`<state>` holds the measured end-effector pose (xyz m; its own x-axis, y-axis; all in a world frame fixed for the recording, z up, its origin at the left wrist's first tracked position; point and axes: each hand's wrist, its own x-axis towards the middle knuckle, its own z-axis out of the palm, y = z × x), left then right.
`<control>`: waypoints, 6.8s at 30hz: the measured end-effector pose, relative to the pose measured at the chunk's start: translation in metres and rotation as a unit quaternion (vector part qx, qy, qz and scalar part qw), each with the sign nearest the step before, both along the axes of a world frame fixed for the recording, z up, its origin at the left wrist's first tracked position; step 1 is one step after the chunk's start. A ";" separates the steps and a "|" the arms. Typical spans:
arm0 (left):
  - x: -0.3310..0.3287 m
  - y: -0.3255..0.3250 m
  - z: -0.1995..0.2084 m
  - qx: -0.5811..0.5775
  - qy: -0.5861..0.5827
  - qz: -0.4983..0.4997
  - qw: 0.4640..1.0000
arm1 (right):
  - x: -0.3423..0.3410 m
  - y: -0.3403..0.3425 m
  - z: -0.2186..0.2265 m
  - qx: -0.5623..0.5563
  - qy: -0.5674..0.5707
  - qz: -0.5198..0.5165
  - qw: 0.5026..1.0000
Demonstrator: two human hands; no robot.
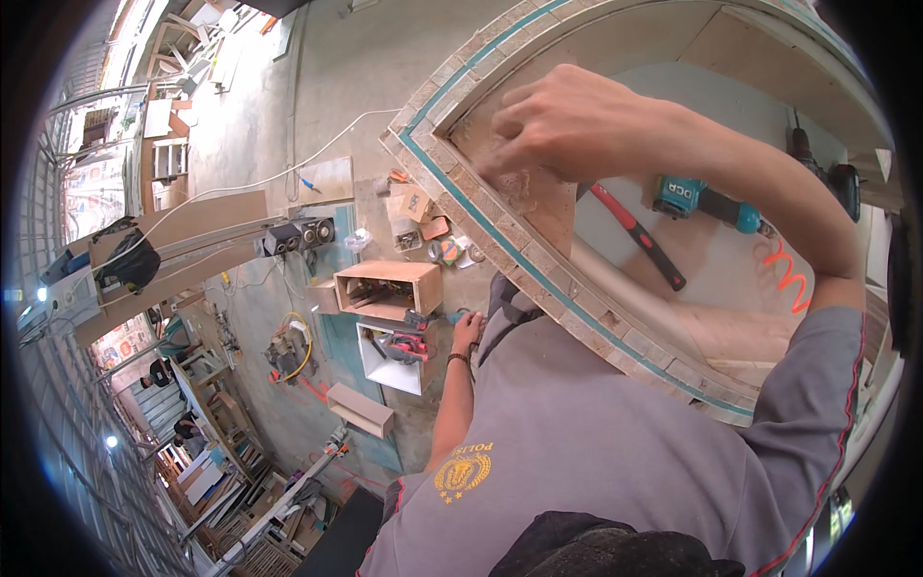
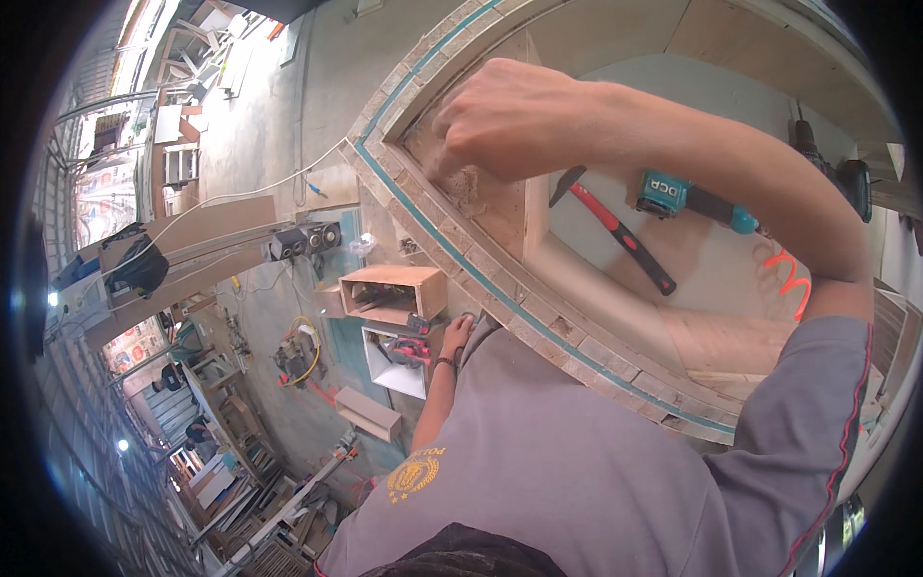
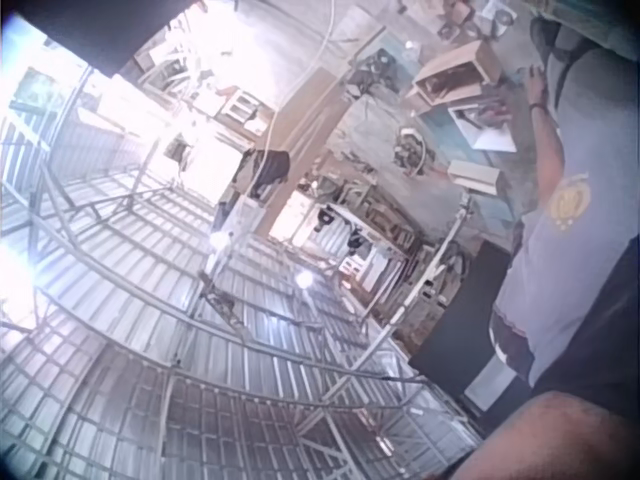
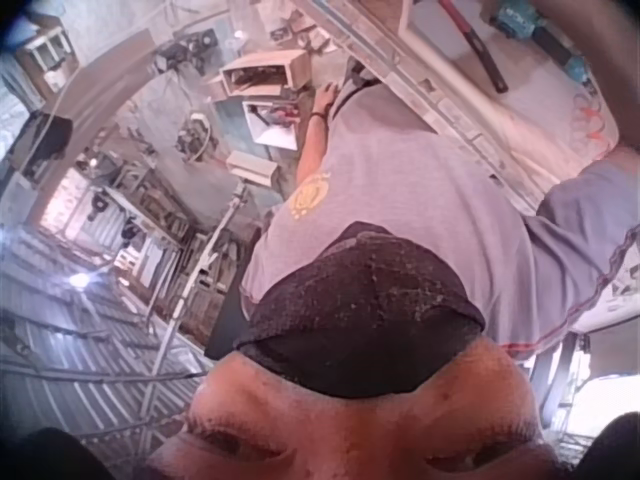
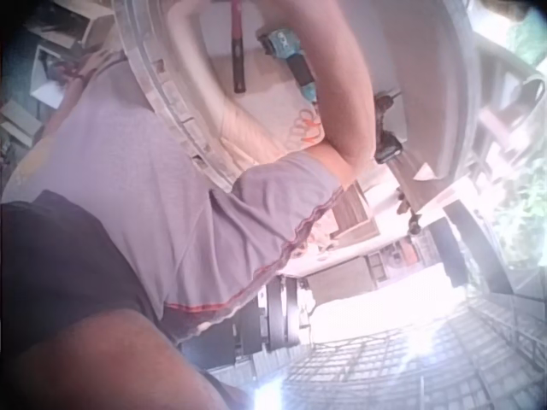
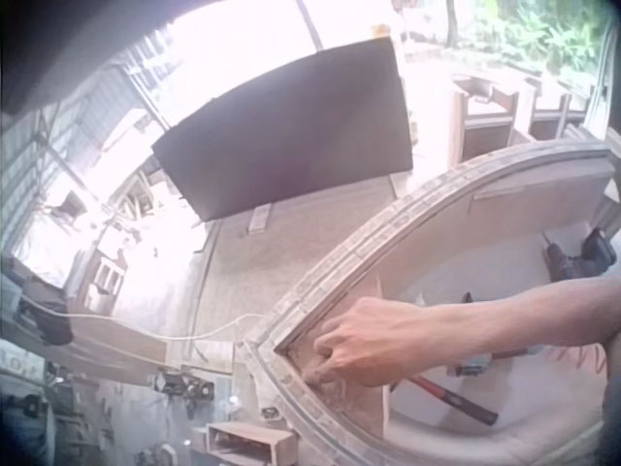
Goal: The person hammers a wooden frame, applies glue to the joints, and presses a small wooden piece into place. They then move the frame to the floor and position it alongside other furniture pieces.
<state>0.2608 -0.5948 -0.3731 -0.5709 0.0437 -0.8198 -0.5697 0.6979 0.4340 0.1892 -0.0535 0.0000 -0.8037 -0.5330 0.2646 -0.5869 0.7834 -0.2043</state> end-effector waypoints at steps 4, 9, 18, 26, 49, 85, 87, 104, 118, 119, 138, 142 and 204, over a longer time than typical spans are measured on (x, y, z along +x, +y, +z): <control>-0.001 0.008 0.007 0.005 0.019 -0.048 0.999 | 0.005 -0.009 0.001 0.014 -0.012 -0.058 0.998; 0.004 -0.005 -0.003 0.030 0.003 0.036 0.999 | 0.008 0.005 0.012 -0.048 -0.075 0.015 0.996; -0.003 0.005 -0.002 -0.002 0.021 -0.030 0.999 | -0.015 -0.009 -0.018 -0.022 0.054 -0.115 0.992; 0.003 0.007 -0.005 -0.049 0.073 -0.112 0.990 | -0.014 0.007 -0.007 -0.101 -0.012 -0.021 0.995; -0.145 0.186 0.308 0.125 0.602 -0.023 0.789 | 0.092 0.009 0.012 -0.168 -0.054 -0.022 0.984; -0.031 0.356 0.425 -0.104 0.524 -0.539 0.651 | 0.125 -0.012 0.015 -0.178 -0.121 -0.249 0.944; -0.030 0.357 0.427 -0.123 0.518 -0.545 0.648 | 0.121 -0.011 0.013 -0.173 -0.117 -0.246 0.947; -0.033 0.361 0.427 -0.104 0.523 -0.557 0.636 | 0.117 -0.012 0.015 -0.177 -0.123 -0.248 0.944; -0.035 0.361 0.422 -0.073 0.537 -0.548 0.637 | 0.115 -0.012 0.014 -0.151 -0.124 -0.239 0.951; -0.035 0.361 0.421 -0.072 0.538 -0.547 0.637 | 0.115 -0.011 0.014 -0.135 -0.131 -0.246 0.951; -0.037 0.365 0.424 -0.066 0.527 -0.525 0.665 | 0.118 -0.010 0.012 -0.129 -0.134 -0.241 0.953; -0.038 0.365 0.424 -0.062 0.524 -0.522 0.670 | 0.114 -0.007 0.014 -0.129 -0.144 -0.245 0.950; -0.012 0.366 0.419 -0.138 0.565 -0.477 0.659 | 0.151 0.014 -0.014 -0.374 -0.083 -0.252 0.889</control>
